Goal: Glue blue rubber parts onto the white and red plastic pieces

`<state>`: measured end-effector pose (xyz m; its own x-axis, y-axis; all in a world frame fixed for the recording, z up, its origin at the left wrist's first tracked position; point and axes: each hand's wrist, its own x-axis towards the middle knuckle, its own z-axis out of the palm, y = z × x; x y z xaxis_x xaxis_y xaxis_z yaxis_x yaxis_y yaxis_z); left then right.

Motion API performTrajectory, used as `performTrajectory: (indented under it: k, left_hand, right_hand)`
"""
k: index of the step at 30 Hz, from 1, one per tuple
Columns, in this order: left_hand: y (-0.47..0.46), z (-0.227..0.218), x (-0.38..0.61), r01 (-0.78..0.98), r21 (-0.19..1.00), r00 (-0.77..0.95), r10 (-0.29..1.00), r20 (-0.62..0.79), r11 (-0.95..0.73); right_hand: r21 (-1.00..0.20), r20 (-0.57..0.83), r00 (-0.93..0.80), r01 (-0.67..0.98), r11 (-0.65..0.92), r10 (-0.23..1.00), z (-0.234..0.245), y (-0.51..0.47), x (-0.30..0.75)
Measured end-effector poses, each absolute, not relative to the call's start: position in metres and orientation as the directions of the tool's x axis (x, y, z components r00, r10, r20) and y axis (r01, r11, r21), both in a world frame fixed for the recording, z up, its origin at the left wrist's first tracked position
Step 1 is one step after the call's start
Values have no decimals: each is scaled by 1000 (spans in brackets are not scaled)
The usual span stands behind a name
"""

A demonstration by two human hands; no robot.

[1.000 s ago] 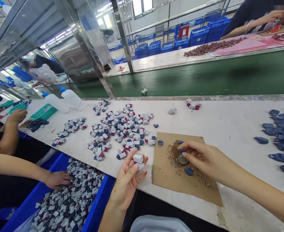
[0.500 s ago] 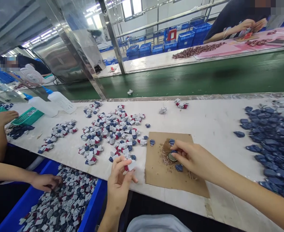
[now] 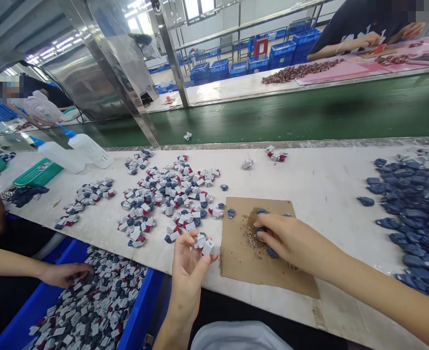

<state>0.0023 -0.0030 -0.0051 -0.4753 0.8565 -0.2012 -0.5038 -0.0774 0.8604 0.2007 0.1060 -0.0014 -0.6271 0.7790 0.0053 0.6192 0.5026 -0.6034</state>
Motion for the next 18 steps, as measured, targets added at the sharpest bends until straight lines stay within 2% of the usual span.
performTrajectory:
  k: [3, 6, 12, 18]
  left_hand:
    - [-2, 1, 0, -535, 844, -447, 863, -236, -47]
    - [-2, 8, 0, -572, 820, -369, 882, -294, 33]
    - [-5, 15, 4, -586, 810, -351, 896, -273, 17]
    - [-8, 17, 4, -560, 827, -345, 897, -277, 40]
  right_hand:
    - [-740, -2, -527, 572, 353, 850, 22, 98, 193]
    - [-827, 6, -539, 471, 307, 842, 44, 88, 182]
    - [-865, 58, -593, 371, 337, 803, 58, 74, 161]
    - [-880, 41, -666, 330, 343, 745, 62, 71, 158]
